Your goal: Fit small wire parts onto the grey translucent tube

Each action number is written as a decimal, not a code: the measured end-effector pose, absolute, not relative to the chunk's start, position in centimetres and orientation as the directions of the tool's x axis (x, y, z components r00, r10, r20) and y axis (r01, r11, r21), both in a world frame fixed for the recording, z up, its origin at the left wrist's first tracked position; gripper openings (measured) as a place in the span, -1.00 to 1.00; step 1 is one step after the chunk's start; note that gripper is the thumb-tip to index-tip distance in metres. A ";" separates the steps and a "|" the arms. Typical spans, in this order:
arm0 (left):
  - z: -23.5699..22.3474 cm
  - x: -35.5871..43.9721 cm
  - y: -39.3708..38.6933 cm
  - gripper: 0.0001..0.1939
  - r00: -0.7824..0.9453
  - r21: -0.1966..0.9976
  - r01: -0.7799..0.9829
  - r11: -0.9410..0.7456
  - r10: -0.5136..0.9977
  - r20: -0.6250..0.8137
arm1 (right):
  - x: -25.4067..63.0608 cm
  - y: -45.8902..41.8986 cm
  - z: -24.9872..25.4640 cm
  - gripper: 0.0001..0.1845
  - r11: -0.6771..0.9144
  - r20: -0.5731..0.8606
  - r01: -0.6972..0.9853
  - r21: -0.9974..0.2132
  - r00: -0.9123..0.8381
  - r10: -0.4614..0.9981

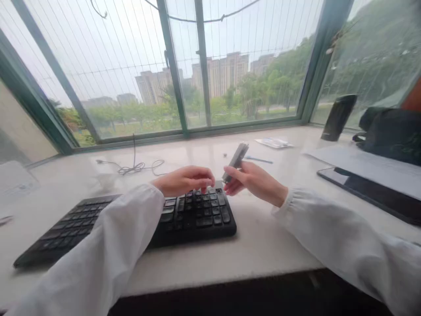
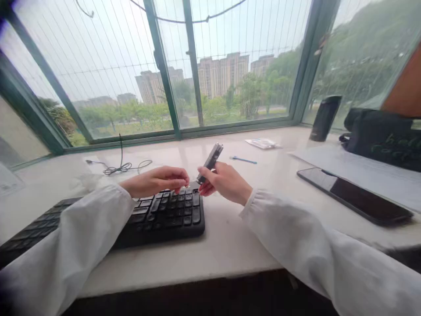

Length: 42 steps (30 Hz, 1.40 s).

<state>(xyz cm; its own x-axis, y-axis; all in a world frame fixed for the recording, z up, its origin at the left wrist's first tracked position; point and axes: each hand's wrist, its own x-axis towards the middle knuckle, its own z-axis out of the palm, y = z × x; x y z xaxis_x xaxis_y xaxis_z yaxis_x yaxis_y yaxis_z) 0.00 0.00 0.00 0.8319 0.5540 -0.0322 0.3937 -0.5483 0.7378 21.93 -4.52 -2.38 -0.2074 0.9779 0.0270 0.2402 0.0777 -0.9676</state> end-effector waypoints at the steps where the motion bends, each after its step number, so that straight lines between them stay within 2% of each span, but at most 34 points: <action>1: 0.0 0.1 0.0 -0.72 0.827 0.734 0.397 -0.551 0.561 -0.026 | 22.0 -4.5 -2.4 -0.62 0.071 0.022 0.245 -0.967 -0.200 0.980; 6: 0.0 0.5 -0.3 -0.74 0.825 0.711 0.408 -0.573 0.565 -0.018 | 22.4 -4.3 -2.6 -0.59 0.140 0.064 0.327 -0.935 -0.231 0.971; 9: 0.1 0.6 -0.6 -0.75 0.830 0.709 0.414 -0.571 0.557 -0.036 | 22.9 -4.2 -2.7 -0.58 0.243 0.118 0.364 -0.899 -0.334 0.935; 12: 0.2 0.6 -0.7 -0.75 0.838 0.721 0.408 -0.560 0.543 -0.053 | 23.4 -3.9 -3.0 -0.65 0.353 0.158 0.378 -0.856 -0.458 0.875; 15: 0.3 0.5 -0.6 -0.76 0.846 0.734 0.394 -0.553 0.530 -0.055 | 23.7 -3.5 -3.5 -0.74 0.363 0.141 0.374 -0.853 -0.506 0.851; 20: 0.2 0.4 -0.5 -0.76 0.845 0.719 0.388 -0.577 0.534 -0.027 | 23.2 -3.7 -3.7 -0.81 0.322 0.096 0.373 -0.870 -0.512 0.853; 27: 0.2 0.4 -0.4 -0.81 0.853 0.695 0.387 -0.606 0.521 -0.020 | 22.6 -4.4 -3.6 -0.81 0.475 0.177 0.561 -0.678 -0.502 0.846; 34: 0.5 -0.1 -0.3 -0.80 0.877 0.714 0.391 -0.580 0.471 -0.097 | 22.0 -4.4 -4.5 -0.82 0.593 0.298 0.566 -0.573 -0.531 0.794; 37: 0.8 -0.1 -0.6 -0.77 0.859 0.670 0.440 -0.598 0.497 -0.121 | 21.8 -4.4 -4.7 -0.83 0.624 0.331 0.558 -0.547 -0.541 0.774; 42: 0.8 0.5 -1.3 -0.61 0.780 0.552 0.514 -0.657 0.625 0.018 | 21.7 -4.4 -4.8 -0.87 0.645 0.376 0.570 -0.509 -0.526 0.763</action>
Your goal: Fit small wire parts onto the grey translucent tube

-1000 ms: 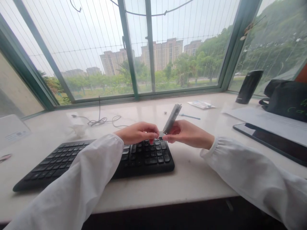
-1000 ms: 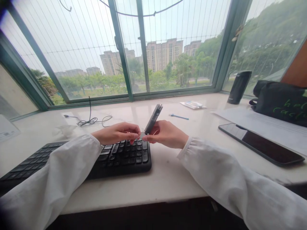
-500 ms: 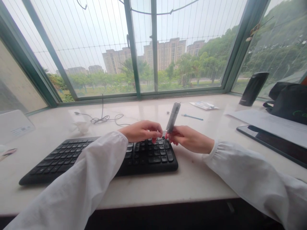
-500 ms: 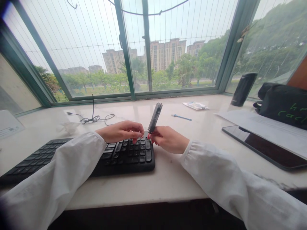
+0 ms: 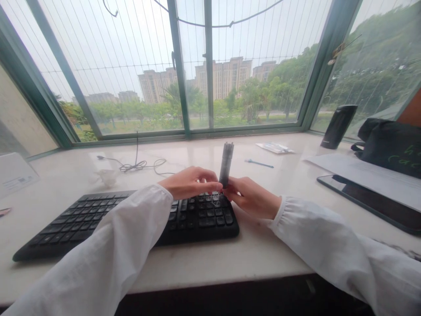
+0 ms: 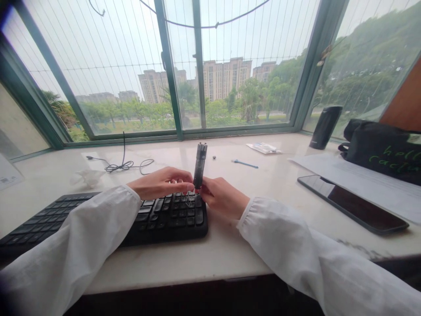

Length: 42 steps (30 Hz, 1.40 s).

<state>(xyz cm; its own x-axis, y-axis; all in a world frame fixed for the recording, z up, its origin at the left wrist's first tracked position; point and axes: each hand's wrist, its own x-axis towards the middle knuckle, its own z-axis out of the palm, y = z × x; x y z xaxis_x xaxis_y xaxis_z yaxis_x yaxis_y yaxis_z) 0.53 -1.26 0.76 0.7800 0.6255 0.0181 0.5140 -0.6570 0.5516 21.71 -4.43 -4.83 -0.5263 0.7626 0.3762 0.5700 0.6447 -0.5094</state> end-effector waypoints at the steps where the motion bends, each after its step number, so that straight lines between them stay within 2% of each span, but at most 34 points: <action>1: 0.6 0.7 -1.3 -0.57 0.765 0.524 0.537 -0.662 0.644 0.029 | 21.7 -4.5 -4.8 -0.89 0.638 0.383 0.580 -0.507 -0.511 0.769; 5: -0.1 1.0 -1.4 -0.52 0.782 0.460 0.548 -0.699 0.623 0.014 | 21.6 -4.6 -4.6 -0.90 0.585 0.357 0.596 -0.549 -0.466 0.810; 10: -0.5 1.3 -1.9 -0.48 0.786 0.376 0.548 -0.747 0.614 0.072 | 21.5 -4.8 -4.2 -0.82 0.539 0.297 0.567 -0.622 -0.467 0.833; 16: -0.7 2.1 -3.1 -0.31 0.695 0.242 0.676 -0.696 0.711 0.104 | 21.3 -5.0 -4.9 -0.84 0.531 0.331 0.529 -0.662 -0.429 0.841; 19: -0.9 2.4 -3.5 -0.31 0.674 0.216 0.703 -0.678 0.732 0.104 | 21.4 -4.9 -5.3 -0.85 0.536 0.342 0.504 -0.677 -0.430 0.836; 24: -1.0 2.2 -3.4 -0.33 0.673 0.292 0.686 -0.667 0.734 0.093 | 21.9 -4.4 -5.7 -0.86 0.522 0.319 0.456 -0.721 -0.450 0.834; 30: -1.2 2.0 -2.4 -0.65 0.645 0.430 0.657 -0.619 0.757 0.103 | 22.2 -3.8 -5.4 -0.87 0.531 0.306 0.487 -0.694 -0.468 0.829; 33: -1.5 2.0 -1.8 -0.65 0.633 0.483 0.645 -0.592 0.768 0.096 | 22.2 -3.6 -5.5 -0.85 0.512 0.302 0.472 -0.718 -0.450 0.840; 38: -1.9 1.9 -1.0 -0.54 0.644 0.550 0.627 -0.553 0.764 0.033 | 22.1 -3.5 -5.5 -0.75 0.450 0.253 0.407 -0.795 -0.452 0.855; 42: -2.0 1.9 -0.7 -0.66 0.671 0.516 0.631 -0.580 0.741 0.012 | 22.0 -3.7 -5.4 -0.72 0.451 0.255 0.406 -0.795 -0.450 0.856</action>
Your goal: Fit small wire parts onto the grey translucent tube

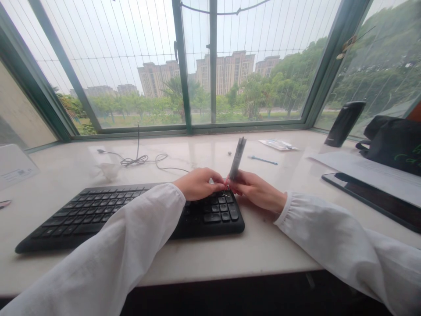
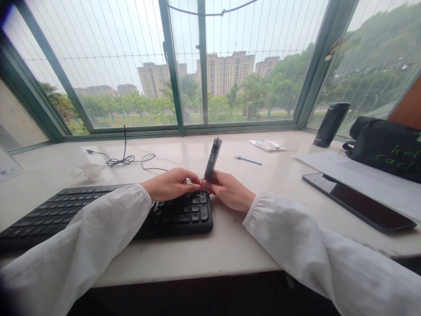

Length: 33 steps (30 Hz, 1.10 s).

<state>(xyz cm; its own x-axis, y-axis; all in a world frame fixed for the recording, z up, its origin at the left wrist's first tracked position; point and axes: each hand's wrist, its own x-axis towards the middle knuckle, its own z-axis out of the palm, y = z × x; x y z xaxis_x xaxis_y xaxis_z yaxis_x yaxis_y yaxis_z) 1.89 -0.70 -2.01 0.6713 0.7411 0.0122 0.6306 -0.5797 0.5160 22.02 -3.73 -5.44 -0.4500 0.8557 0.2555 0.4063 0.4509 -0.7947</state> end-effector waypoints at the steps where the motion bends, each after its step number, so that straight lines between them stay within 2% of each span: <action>1: -2.0 1.9 -0.7 -0.69 0.667 0.499 0.642 -0.582 0.745 0.010 | 22.0 -3.8 -5.4 -0.74 0.457 0.261 0.415 -0.786 -0.448 0.855; 14: -1.8 1.9 -0.2 -0.73 0.707 0.487 0.629 -0.606 0.706 -0.034 | 21.9 -4.0 -5.4 -0.78 0.508 0.300 0.466 -0.724 -0.450 0.841; 18: -1.7 2.0 -0.3 -0.78 0.721 0.497 0.609 -0.618 0.693 -0.022 | 21.8 -4.3 -5.1 -0.83 0.579 0.349 0.500 -0.644 -0.482 0.804; 22: -1.8 2.1 -0.4 -0.79 0.726 0.515 0.585 -0.627 0.687 0.011 | 21.8 -4.5 -5.0 -0.77 0.677 0.412 0.498 -0.542 -0.546 0.730; 27: -1.9 2.1 -0.4 -0.78 0.740 0.516 0.566 -0.643 0.673 0.028 | 21.7 -4.9 -5.0 -0.76 0.673 0.434 0.545 -0.500 -0.514 0.740; 33: -1.4 1.9 -0.7 -0.74 0.728 0.531 0.575 -0.623 0.685 0.015 | 21.5 -5.4 -5.1 -0.76 0.741 0.507 0.530 -0.413 -0.542 0.670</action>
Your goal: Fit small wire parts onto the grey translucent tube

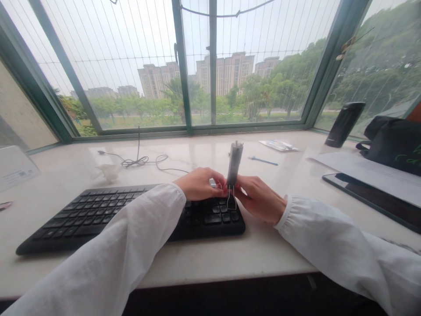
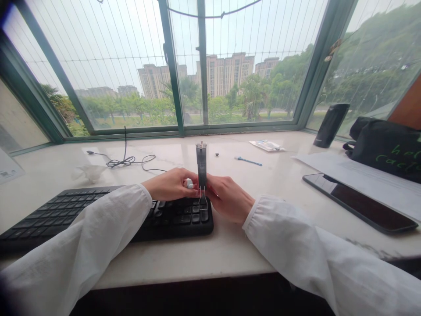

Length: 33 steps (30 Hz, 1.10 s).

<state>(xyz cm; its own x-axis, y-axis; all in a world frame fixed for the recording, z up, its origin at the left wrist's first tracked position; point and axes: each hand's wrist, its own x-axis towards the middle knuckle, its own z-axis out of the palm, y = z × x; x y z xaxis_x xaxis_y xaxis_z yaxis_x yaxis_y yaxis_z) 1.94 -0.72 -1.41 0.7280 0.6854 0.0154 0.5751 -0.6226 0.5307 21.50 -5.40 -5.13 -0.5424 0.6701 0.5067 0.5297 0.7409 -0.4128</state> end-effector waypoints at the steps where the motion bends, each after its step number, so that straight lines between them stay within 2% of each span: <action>1: -1.3 1.9 -0.8 -0.73 0.718 0.533 0.584 -0.613 0.696 0.014 | 21.5 -5.4 -5.2 -0.77 0.747 0.514 0.530 -0.402 -0.544 0.663; 7: -1.2 1.6 -1.1 -0.69 0.713 0.558 0.584 -0.589 0.701 -0.006 | 21.7 -5.3 -5.3 -0.85 0.801 0.544 0.486 -0.349 -0.591 0.596; 14: -1.3 1.4 -1.3 -0.69 0.757 0.530 0.563 -0.633 0.653 -0.024 | 21.8 -5.2 -5.2 -0.86 0.808 0.541 0.454 -0.376 -0.600 0.589; 20: -1.0 1.3 -2.7 -0.24 0.778 0.400 0.568 -0.720 0.627 0.024 | 21.9 -5.0 -5.3 -0.86 0.810 0.564 0.472 -0.348 -0.584 0.584; 25: -1.3 1.4 -3.5 -0.08 0.810 0.290 0.562 -0.774 0.587 -0.003 | 21.8 -5.0 -5.1 -0.89 0.792 0.583 0.423 -0.440 -0.537 0.610; 30: -1.6 1.6 -3.8 -0.13 0.811 0.219 0.569 -0.793 0.586 0.015 | 21.9 -5.2 -5.0 -0.89 0.712 0.486 0.367 -0.598 -0.540 0.687; 33: -1.7 1.6 -3.8 -0.13 0.811 0.207 0.569 -0.796 0.584 0.017 | 22.2 -5.4 -4.6 -0.82 0.673 0.426 0.313 -0.670 -0.581 0.694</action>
